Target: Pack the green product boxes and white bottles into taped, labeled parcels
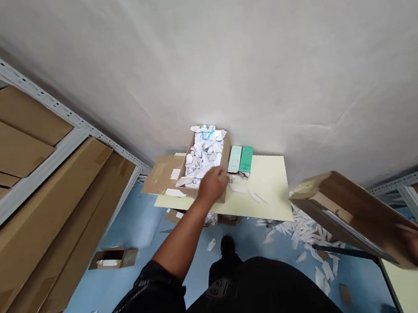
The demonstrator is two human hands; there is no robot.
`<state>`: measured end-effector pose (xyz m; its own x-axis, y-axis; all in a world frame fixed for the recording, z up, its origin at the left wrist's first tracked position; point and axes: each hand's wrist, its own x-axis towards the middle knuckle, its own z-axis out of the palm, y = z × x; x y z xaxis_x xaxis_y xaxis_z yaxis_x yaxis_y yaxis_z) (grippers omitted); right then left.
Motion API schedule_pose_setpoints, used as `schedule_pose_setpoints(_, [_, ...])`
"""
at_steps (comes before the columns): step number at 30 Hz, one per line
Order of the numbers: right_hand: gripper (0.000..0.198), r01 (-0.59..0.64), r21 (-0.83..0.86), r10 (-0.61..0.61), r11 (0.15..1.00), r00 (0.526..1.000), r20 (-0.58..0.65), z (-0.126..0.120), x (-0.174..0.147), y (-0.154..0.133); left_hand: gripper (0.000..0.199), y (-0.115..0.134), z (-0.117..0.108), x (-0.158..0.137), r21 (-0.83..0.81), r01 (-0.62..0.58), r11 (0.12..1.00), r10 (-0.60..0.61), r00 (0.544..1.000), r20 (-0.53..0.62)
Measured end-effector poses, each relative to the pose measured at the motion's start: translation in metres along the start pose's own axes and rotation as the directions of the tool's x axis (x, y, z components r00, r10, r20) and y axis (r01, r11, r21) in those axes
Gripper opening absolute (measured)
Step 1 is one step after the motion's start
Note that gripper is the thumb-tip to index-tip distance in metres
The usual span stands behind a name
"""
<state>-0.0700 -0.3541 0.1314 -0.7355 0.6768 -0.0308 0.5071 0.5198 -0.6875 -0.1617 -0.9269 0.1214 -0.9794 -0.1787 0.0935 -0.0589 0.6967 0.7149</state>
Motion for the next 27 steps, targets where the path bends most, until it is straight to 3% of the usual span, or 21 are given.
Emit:
schedule_pose_setpoints(2, [0.019,-0.010,-0.066,0.022,0.998,0.983,0.180,0.057,-0.003,-0.045,0.057,-0.027,-0.032,0.052,0.177,-0.010,0.984,0.022,0.998,-0.064])
schedule_pose_setpoints(4, [0.034,0.050,-0.088,-0.025,0.995,0.965,0.263,0.100,-0.019,-0.087,0.084,-0.051,-0.051,0.094,0.336,0.023,0.942,-0.034,0.999,0.027])
schedule_pose_setpoints(6, [0.044,0.164,-0.097,-0.127,0.982,0.942,0.311,0.130,-0.044,-0.122,0.096,-0.071,-0.059,0.123,0.439,0.007,0.898,-0.096,0.979,0.180])
schedule_pose_setpoints(9, [0.048,0.269,-0.129,-0.201,0.955,0.900,0.388,0.159,-0.080,-0.159,0.078,-0.093,-0.057,0.144,0.488,-0.081,0.869,-0.085,0.947,0.309])
schedule_pose_setpoints(12, [0.046,0.287,-0.187,-0.179,0.940,0.877,0.445,0.177,-0.103,-0.180,0.049,-0.107,-0.055,0.151,0.469,-0.136,0.872,-0.018,0.951,0.309])
schedule_pose_setpoints(15, [0.044,0.324,-0.240,-0.192,0.915,0.873,0.449,0.188,-0.113,-0.197,0.043,-0.115,-0.062,0.157,0.430,-0.166,0.887,0.025,0.948,0.316])
schedule_pose_setpoints(19, [0.042,0.347,-0.275,-0.200,0.896,0.871,0.448,0.195,-0.116,-0.216,0.050,-0.119,-0.083,0.162,0.273,-0.170,0.947,0.115,0.972,0.206])
schedule_pose_setpoints(23, [0.039,0.356,-0.273,-0.210,0.894,0.870,0.447,0.199,-0.117,-0.229,0.054,-0.123,-0.104,0.163,-0.054,-0.057,0.997,0.061,0.996,0.066])
schedule_pose_setpoints(25, [0.037,0.350,-0.270,-0.204,0.897,0.870,0.448,0.201,-0.117,-0.233,0.056,-0.123,-0.111,0.160,-0.320,-0.019,0.947,0.028,0.999,0.026])
schedule_pose_setpoints(27, [0.035,0.358,-0.263,-0.211,0.896,0.864,0.457,0.202,-0.116,-0.236,0.059,-0.117,-0.115,0.154,-0.554,-0.022,0.832,0.016,1.000,-0.016])
